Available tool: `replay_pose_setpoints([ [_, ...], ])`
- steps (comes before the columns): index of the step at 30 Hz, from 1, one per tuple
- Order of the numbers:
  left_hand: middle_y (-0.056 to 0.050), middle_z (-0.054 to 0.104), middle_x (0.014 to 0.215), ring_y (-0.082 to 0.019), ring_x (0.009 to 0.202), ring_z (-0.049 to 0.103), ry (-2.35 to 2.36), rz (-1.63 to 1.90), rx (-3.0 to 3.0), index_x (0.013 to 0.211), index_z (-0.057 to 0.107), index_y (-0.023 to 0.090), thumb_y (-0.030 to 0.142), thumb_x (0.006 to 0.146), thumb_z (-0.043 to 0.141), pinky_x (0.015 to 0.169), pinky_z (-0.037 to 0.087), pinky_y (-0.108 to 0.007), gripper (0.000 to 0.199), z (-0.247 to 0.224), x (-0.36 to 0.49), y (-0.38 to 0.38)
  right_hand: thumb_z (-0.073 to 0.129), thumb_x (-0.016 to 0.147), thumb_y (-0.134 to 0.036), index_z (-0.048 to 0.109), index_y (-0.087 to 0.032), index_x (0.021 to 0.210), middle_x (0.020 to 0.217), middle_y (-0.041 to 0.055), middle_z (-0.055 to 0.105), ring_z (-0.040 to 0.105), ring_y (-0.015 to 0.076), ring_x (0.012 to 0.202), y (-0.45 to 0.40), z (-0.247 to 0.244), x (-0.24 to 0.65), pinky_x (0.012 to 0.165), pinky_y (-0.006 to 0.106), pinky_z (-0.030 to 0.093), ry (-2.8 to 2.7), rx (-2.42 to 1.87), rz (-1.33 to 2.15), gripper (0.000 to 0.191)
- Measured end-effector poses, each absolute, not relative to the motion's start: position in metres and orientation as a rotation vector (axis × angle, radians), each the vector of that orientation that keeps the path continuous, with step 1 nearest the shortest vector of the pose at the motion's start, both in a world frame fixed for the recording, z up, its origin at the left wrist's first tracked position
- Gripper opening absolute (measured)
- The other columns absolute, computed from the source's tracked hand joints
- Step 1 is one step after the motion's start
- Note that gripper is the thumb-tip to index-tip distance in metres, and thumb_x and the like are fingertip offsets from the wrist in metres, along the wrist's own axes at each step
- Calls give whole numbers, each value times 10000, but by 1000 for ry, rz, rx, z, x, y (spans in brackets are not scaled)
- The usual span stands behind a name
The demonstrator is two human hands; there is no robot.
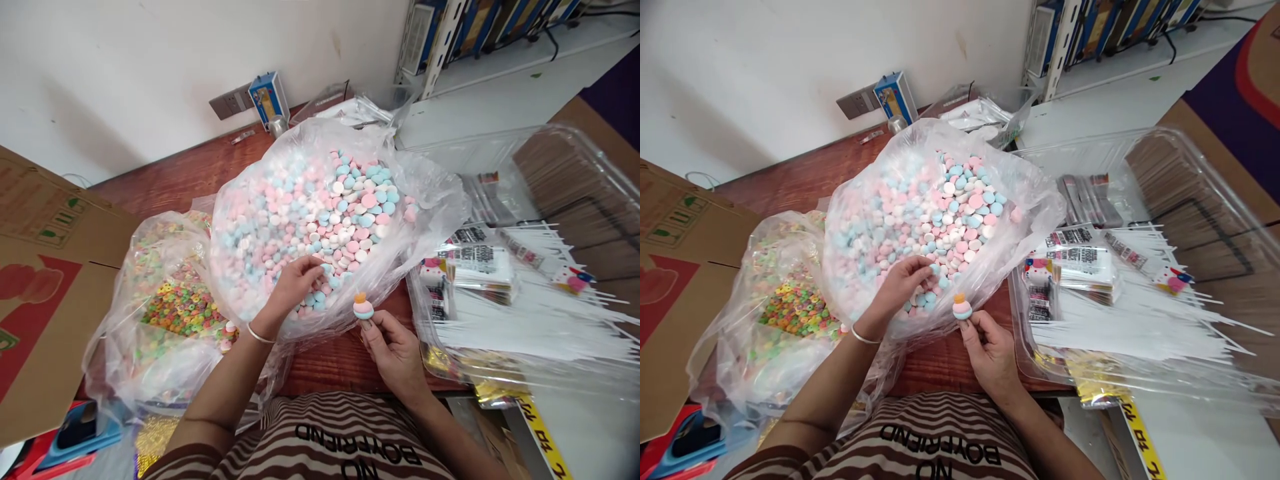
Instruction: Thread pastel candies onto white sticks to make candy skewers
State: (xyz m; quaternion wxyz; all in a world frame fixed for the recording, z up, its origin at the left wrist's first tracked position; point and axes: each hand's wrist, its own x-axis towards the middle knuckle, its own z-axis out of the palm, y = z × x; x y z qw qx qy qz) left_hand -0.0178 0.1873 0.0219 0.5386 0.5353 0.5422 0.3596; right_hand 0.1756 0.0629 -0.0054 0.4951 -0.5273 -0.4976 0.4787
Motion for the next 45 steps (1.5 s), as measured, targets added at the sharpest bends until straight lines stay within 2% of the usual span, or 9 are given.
replay_pose_setpoints([
  [3,-43,749,832,-169,740,726,1194,990,826,970,712,196,317,727,839,698,591,-280,300,28,-30,198,551,985,-423,546,-215,750,596,-52,442,374,99,505,63,-7,176,452,222,305,-1189,-1264,1194,314],
  [8,-65,756,907,-164,850,737,1202,1098,648,894,731,156,253,691,865,819,606,-270,261,35,-37,220,553,985,-430,563,-209,765,604,-52,451,382,99,503,64,-11,177,459,226,310,-1184,-1254,1229,311],
  [14,-16,694,716,-153,659,671,1417,1022,1141,892,728,164,235,684,850,684,560,-291,252,25,-27,246,542,984,-424,555,-208,741,598,-49,449,390,104,521,68,-9,175,482,227,326,-1206,-1248,1191,325],
  [17,-10,666,655,-165,621,641,1579,955,1454,827,710,178,190,762,752,638,505,-297,78,22,-20,258,541,980,-419,554,-208,731,596,-50,441,391,105,525,70,-7,174,492,225,334,-1213,-1234,1181,327],
  [24,-47,705,910,-204,852,641,1733,750,2099,921,721,193,153,829,691,795,499,-336,106,22,-18,256,544,978,-412,547,-207,724,604,-49,443,397,104,535,71,-14,176,513,226,341,-1205,-1237,1200,326],
  [30,-69,648,978,-221,843,612,1793,590,2249,1073,689,204,156,846,680,776,489,-351,232,16,-14,255,538,981,-398,555,-205,738,626,-43,462,419,110,565,75,-18,175,537,223,359,-1220,-1222,1224,311],
  [37,-60,629,1036,-178,854,604,1729,820,2039,903,623,190,175,768,751,732,490,-309,187,27,-16,242,539,984,-366,569,-196,738,622,-48,468,433,105,560,76,-8,176,548,218,365,-1284,-1203,1151,301],
  [42,16,660,837,-121,665,622,1301,919,1445,1047,600,206,334,713,842,570,490,-239,432,49,-17,192,530,989,-340,584,-190,749,617,-53,463,444,102,556,84,11,174,560,224,356,-1409,-1217,1034,288],
  [45,-3,704,865,-123,695,662,1186,914,1217,1085,666,189,306,664,888,596,525,-231,490,58,-17,164,514,988,-342,592,-191,751,619,-50,460,439,110,568,90,16,170,568,231,355,-1475,-1229,1048,292],
])
